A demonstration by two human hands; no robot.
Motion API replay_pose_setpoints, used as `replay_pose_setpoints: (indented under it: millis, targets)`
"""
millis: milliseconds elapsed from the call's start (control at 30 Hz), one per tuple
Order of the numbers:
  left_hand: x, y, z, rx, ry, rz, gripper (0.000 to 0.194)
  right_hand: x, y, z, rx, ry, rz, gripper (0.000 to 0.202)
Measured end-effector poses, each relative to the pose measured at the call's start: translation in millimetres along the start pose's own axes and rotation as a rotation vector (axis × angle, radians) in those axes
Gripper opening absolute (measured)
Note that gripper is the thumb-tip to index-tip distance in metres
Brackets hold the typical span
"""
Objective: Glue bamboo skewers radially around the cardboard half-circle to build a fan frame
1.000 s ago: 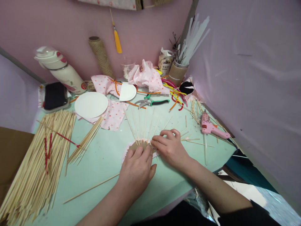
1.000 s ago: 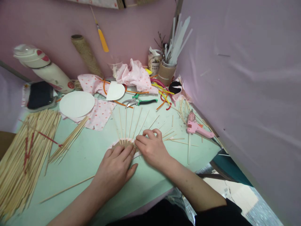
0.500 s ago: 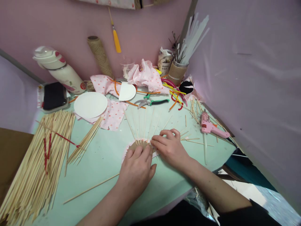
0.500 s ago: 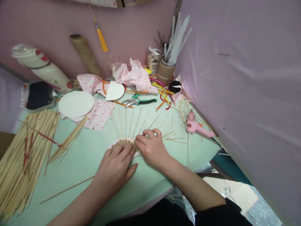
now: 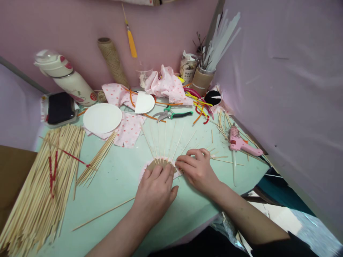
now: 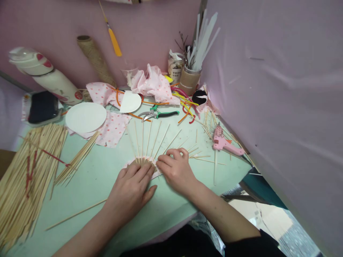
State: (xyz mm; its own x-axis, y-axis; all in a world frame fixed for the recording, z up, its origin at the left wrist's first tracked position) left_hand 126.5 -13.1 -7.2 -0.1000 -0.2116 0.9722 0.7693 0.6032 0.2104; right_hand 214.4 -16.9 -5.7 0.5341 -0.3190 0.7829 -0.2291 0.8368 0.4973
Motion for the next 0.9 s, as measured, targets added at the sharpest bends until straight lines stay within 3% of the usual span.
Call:
replay_pose_setpoints:
  millis: [633,900]
  targets:
    - [-1.3,1.9,7.9,0.072,-0.12,0.019,0.029,-3.4,-0.2,-2.9,-0.02,0.025,0.003,0.017]
    - [0.1,1.0,4.2,0.017,-0.067,-0.019,0.035,-2.4,0.7,-1.3,-0.013,0.054,0.007,0.016]
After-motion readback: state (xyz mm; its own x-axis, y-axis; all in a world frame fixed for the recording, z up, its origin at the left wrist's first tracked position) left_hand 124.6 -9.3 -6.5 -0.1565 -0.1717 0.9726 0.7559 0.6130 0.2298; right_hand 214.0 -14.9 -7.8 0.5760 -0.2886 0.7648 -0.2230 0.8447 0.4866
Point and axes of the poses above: each hand's wrist, its own y-axis towards the middle knuckle, its own x-axis out of the back of the hand, z = x × y, the point moved 10 cm from there along y, towards the middle knuckle, and after that the axes turned 10 degrees about y, right-handed, at the moved point
